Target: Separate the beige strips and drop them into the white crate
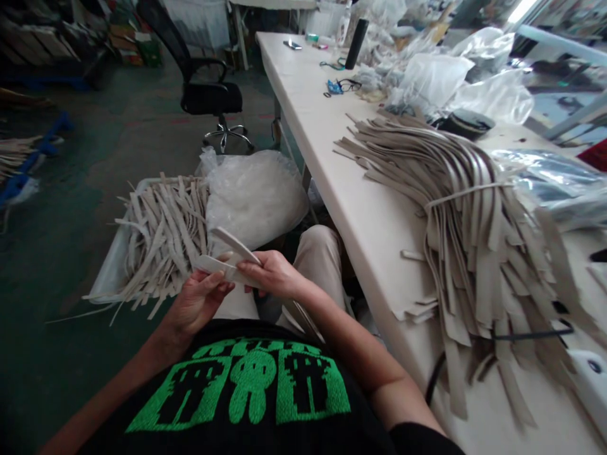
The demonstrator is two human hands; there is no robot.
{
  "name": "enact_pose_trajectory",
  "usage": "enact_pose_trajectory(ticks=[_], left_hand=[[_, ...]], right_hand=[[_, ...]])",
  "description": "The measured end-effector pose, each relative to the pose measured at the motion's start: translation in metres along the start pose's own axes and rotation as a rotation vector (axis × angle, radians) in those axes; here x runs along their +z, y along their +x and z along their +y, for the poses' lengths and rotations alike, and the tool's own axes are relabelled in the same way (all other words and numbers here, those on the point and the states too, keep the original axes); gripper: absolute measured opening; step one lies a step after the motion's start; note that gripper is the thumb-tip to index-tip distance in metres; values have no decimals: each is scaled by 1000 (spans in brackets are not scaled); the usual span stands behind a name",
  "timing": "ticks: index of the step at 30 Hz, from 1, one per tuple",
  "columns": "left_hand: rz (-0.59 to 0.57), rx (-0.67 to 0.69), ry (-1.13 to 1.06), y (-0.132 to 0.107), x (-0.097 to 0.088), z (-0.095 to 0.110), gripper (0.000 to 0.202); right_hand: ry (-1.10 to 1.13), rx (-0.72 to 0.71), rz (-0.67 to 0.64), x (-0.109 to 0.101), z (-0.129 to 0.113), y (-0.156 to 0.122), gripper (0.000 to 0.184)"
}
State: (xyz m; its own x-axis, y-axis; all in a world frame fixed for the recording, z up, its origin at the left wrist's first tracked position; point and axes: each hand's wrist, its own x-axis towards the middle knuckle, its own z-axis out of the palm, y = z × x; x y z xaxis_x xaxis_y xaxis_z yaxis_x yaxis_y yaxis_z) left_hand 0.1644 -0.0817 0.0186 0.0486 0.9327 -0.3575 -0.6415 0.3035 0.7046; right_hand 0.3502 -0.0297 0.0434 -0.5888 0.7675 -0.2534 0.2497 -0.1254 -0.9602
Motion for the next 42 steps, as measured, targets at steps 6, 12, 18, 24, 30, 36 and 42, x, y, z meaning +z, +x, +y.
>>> enact_pose_trajectory(ticks=[6,12,18,24,30,36,42], left_hand=[[-7,-89,-100,-5,-4,11,30],[-5,-213,-122,4,-8,-4,34],[-76,-216,-196,15,-9,-16,23],[484,-180,-435,53,-66,20,40],[796,158,-425,72,-133,89,42],[471,193,-57,61,-92,68,14],[91,9,263,52,-55,9,37]], right_hand=[[149,-196,199,-13,22,14,46],[-73,-573,77,7,16,9,20],[-83,-663,262,7,24,14,28],[162,-505,-6,-25,12,-9,31],[434,-296,-145,-30,23,-15,40],[449,-197,-133,-1,19,35,55],[444,-151,67,5,29,84,60]])
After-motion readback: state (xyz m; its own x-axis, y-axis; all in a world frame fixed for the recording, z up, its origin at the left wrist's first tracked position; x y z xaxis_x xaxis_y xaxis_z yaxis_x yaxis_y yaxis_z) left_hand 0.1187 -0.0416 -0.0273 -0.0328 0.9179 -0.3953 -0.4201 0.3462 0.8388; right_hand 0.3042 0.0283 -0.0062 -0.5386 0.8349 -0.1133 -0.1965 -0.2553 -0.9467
